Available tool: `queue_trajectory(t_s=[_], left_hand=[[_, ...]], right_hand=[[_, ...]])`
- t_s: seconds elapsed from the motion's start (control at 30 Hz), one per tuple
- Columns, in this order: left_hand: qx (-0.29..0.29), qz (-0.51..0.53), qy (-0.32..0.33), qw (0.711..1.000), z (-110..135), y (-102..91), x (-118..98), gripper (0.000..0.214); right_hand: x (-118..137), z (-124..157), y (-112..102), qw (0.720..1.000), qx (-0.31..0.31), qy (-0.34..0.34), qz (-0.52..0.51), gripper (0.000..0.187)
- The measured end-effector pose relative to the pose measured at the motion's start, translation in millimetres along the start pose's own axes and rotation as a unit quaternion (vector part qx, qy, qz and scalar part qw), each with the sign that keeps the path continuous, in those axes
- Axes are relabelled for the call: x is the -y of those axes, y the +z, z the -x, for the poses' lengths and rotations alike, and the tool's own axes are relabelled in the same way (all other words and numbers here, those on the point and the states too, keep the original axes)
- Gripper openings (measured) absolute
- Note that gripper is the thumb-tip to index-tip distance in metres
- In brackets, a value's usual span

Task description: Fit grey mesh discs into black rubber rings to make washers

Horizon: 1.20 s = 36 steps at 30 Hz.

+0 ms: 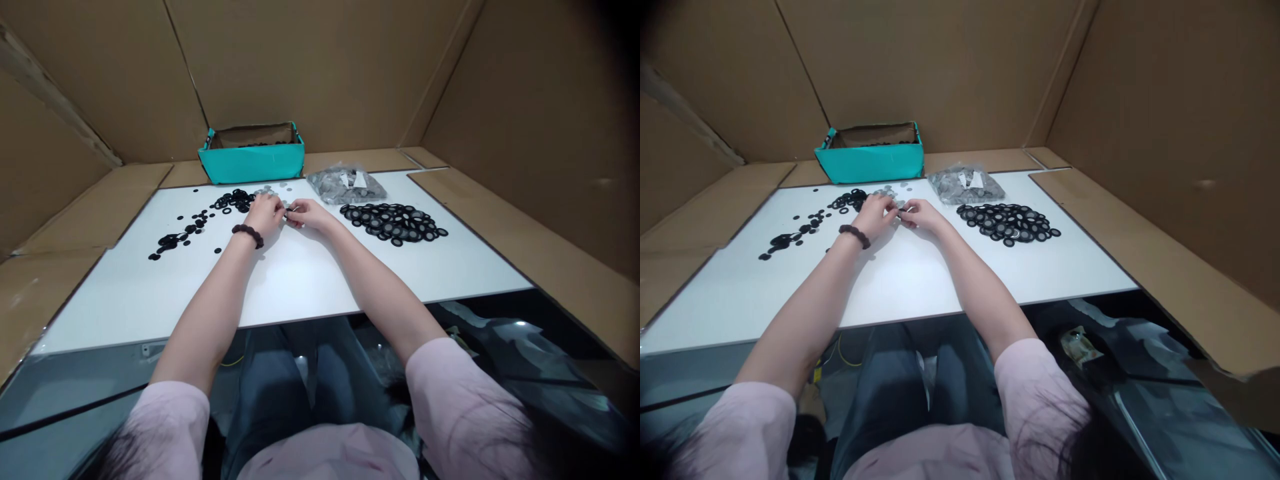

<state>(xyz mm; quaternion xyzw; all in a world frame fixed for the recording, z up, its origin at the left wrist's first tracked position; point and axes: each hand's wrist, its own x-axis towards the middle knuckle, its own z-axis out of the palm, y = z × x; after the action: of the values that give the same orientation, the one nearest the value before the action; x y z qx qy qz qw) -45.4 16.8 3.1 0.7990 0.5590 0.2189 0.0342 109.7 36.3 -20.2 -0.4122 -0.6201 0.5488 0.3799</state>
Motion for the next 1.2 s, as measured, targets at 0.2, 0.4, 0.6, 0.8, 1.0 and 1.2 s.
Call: queue_trajectory(t_s=[0.2,0.4,0.6,0.8,1.0,1.2], left_hand=[[0.021,0.008,0.008,1.000,2.9,-3.0,-4.2,0.015],[0.028,-0.020,0.027,0.999,5.9,-7.0,-6.2,0.019],[-0.020,-0.076,0.055,0.995,10.5,-11.4,-8.8,0.018],[-0.015,-0.074,0.065,0.995,9.3,-7.4,-8.8,0.019],[-0.010,-0.062,0.057,0.996,8.5,-7.2,-7.6,0.018],[-0.008,-0.061,0.050,0.997,7.8,-7.7,-6.6,0.019]], right_hand=[[0.4,1.4,-2.4,1.000,0.000,0.004,-0.015,0.030],[-1.6,0.7,-4.5,1.000,0.000,-0.016,-0.001,0.032],[2.5,2.9,-1.2,1.000,-0.002,0.008,-0.023,0.027],[3.2,4.1,0.5,0.999,0.011,0.011,-0.028,0.026],[3.4,3.5,1.6,0.999,0.009,0.016,-0.028,0.028],[3.0,1.9,2.1,1.000,0.005,0.009,-0.014,0.026]])
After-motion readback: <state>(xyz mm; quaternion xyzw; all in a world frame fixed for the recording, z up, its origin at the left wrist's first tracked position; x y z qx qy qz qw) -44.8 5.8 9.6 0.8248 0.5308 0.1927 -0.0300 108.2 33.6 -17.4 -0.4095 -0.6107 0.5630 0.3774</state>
